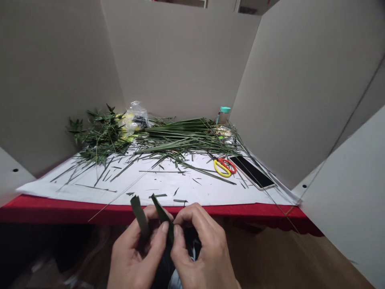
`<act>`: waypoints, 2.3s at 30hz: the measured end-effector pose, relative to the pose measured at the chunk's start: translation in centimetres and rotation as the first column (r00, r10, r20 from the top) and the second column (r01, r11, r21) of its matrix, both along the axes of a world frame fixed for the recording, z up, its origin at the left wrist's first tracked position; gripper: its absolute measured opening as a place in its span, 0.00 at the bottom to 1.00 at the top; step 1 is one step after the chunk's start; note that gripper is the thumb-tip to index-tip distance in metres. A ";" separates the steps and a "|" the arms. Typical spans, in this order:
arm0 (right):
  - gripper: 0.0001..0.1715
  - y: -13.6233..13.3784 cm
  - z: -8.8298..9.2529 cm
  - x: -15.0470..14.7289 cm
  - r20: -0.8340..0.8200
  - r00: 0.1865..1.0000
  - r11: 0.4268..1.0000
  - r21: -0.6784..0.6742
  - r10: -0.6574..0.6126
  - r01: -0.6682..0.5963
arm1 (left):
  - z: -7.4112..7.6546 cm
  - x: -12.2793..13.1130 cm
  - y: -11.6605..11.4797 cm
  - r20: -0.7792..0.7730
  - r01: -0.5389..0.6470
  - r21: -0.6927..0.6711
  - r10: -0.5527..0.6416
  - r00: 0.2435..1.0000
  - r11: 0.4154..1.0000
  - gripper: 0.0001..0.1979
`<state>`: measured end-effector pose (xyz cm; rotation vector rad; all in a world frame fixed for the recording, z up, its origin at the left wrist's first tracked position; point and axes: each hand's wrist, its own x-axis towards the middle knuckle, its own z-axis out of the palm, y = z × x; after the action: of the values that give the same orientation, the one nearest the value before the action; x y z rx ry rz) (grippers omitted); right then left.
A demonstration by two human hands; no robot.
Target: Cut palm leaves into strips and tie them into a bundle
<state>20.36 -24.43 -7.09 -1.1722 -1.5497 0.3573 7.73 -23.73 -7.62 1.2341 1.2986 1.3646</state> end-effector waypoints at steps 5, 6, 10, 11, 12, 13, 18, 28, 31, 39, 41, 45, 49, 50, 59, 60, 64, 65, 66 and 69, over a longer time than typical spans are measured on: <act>0.06 0.2 0.1 0.2 -0.046 0.998 0.994 -0.100 0.038 -0.042 | 0.2 0.1 0.2 0.213 0.174 -0.075 -0.155 0.965 0.982 0.11; 0.05 0.2 0.1 0.2 -0.064 0.997 0.991 -0.123 0.048 -0.056 | 0.2 0.2 0.2 0.248 0.193 -0.093 -0.165 0.955 0.977 0.11; 0.02 0.4 0.1 0.1 -0.154 0.982 0.962 -0.234 0.108 -0.142 | 0.2 0.2 0.4 0.237 0.170 -0.081 -0.147 0.960 0.982 0.09; 0.03 0.4 0.0 0.1 -0.196 0.973 0.950 -0.260 0.123 -0.173 | 0.2 0.2 0.5 0.222 0.157 -0.063 -0.139 0.965 0.986 0.09; 0.05 0.5 0.0 0.0 -0.251 0.958 0.939 -0.275 0.138 -0.207 | 0.3 0.2 0.6 0.216 0.148 -0.053 -0.134 0.967 0.987 0.08; 0.07 0.5 -0.1 0.0 -0.312 0.937 0.928 -0.279 0.157 -0.248 | 0.4 0.2 0.7 0.221 0.153 -0.052 -0.138 0.965 0.987 0.08; 0.10 1.0 0.2 0.6 -0.579 0.773 0.817 -0.293 0.260 -0.496 | 2.0 0.5 1.2 0.424 0.262 -0.147 -0.178 0.888 0.954 0.10; 0.16 0.9 -1.0 0.7 -0.783 0.565 0.650 -0.290 0.260 -0.702 | 3.7 0.3 2.7 0.516 0.139 -0.173 -0.031 0.856 0.975 0.14; 0.15 0.9 -1.3 0.8 -0.813 0.522 0.597 -0.291 0.257 -0.747 | 4.0 0.2 3.3 0.481 0.095 -0.177 0.002 0.876 0.980 0.14; 0.16 0.4 0.4 2.1 -0.829 0.485 0.501 -0.307 0.276 -0.809 | 5.1 -0.3 3.3 0.479 -0.006 -0.157 0.081 0.874 0.988 0.12; 0.16 0.2 0.9 2.5 -0.815 0.501 0.499 -0.318 0.290 -0.806 | 5.3 -0.5 3.0 0.482 -0.001 -0.147 0.072 0.873 0.989 0.12; 0.17 -0.1 1.9 3.0 -0.799 0.500 0.499 -0.301 0.333 -0.813 | 5.7 -0.8 2.2 0.480 0.044 -0.154 0.035 0.877 0.987 0.13; 0.16 -0.5 2.6 3.2 -0.798 0.517 0.484 -0.336 0.310 -0.808 | 5.5 -1.0 1.5 0.485 0.082 -0.105 -0.021 0.874 0.991 0.16; 0.15 -0.5 2.7 3.2 -0.794 0.524 0.487 -0.342 0.307 -0.803 | 5.4 -1.1 1.4 0.478 0.081 -0.093 -0.027 0.878 0.992 0.16; 0.04 -1.0 3.7 3.3 -0.606 0.742 0.623 -0.471 0.286 -0.624 | 4.9 -1.3 0.7 0.324 -0.002 0.103 -0.032 0.945 0.995 0.10; 0.06 -1.0 3.7 3.3 -0.557 0.775 0.656 -0.470 0.298 -0.590 | 4.9 -1.3 0.6 0.304 -0.015 0.137 -0.027 0.952 0.990 0.09; 0.10 -1.3 3.5 3.3 -0.370 0.872 0.778 -0.423 0.320 -0.465 | 4.9 -1.6 0.6 0.294 0.009 0.188 -0.065 0.954 0.982 0.06; 0.09 -1.3 3.6 3.3 -0.347 0.878 0.800 -0.390 0.331 -0.456 | 4.9 -1.6 0.7 0.297 0.024 0.174 -0.076 0.952 0.984 0.07; 0.09 -1.4 3.6 3.3 -0.325 0.883 0.821 -0.355 0.339 -0.447 | 5.0 -1.6 0.7 0.296 0.042 0.156 -0.087 0.951 0.987 0.07; 0.07 -1.4 3.8 3.2 -0.236 0.902 0.870 -0.261 0.363 -0.418 | 5.0 -1.6 0.7 0.288 0.107 0.103 -0.132 0.949 0.989 0.07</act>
<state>23.59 -25.82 -3.28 -1.0133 -1.6042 0.9818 6.16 -23.02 -2.58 1.0982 0.9515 1.4652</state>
